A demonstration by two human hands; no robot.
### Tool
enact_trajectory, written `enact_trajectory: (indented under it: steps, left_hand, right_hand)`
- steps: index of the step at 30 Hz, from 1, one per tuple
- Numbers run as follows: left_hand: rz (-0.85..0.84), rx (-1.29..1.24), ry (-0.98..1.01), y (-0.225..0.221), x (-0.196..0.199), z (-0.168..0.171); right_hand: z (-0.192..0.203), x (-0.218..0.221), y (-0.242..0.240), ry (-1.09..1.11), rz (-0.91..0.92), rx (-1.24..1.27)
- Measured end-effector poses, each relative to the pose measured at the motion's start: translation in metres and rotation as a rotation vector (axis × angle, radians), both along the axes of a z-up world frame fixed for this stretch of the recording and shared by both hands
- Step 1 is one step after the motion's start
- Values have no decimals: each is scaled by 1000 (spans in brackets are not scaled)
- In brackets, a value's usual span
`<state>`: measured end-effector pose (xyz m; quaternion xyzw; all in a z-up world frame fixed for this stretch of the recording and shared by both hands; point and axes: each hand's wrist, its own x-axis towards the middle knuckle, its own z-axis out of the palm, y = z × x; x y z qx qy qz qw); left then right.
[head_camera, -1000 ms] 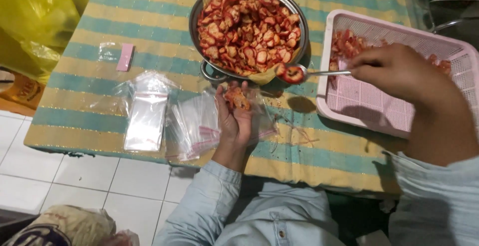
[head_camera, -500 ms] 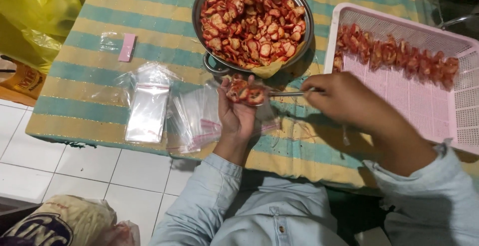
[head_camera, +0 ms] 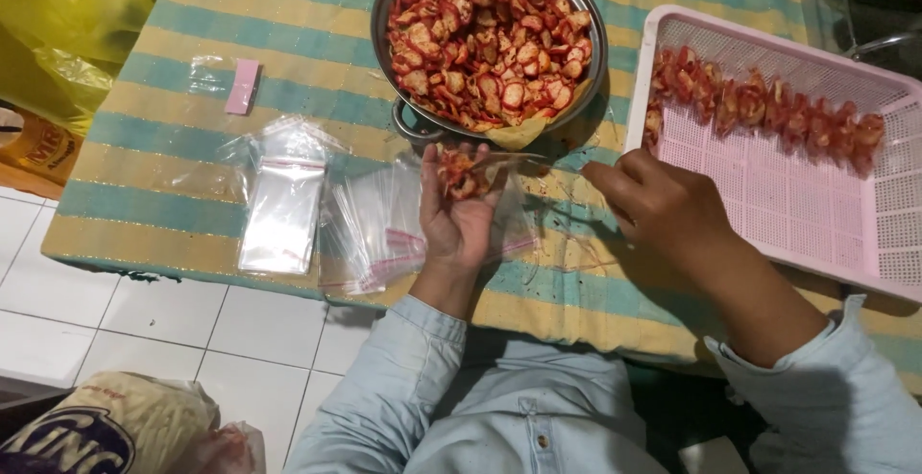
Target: The person scoops fried food from a bowl into plastic bags using a spoon and seals the bags by hand.
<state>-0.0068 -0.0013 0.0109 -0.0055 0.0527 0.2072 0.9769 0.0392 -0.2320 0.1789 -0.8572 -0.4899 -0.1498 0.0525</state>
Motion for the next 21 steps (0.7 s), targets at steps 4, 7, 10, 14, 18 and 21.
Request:
enact_trajectory:
  steps: [4, 7, 10, 14, 18, 21]
  left_hand:
    - [83, 73, 10, -4, -5, 1]
    - [102, 125, 6, -3, -4, -6]
    - [159, 169, -31, -4, -2, -5]
    - [158, 85, -4, -5, -7, 14]
    - [116, 24, 34, -4, -14, 35]
    - [102, 76, -17, -4, -5, 6]
  right_hand:
    - [28, -13, 8, 152, -27, -1]
    - [48, -14, 3, 267, -31, 142]
    - [25, 22, -37, 345, -51, 316]
    - [49, 18, -24, 575, -415, 446]
    - [56, 25, 18, 756, -739, 493]
    - [29, 47, 27, 701, -615, 469]
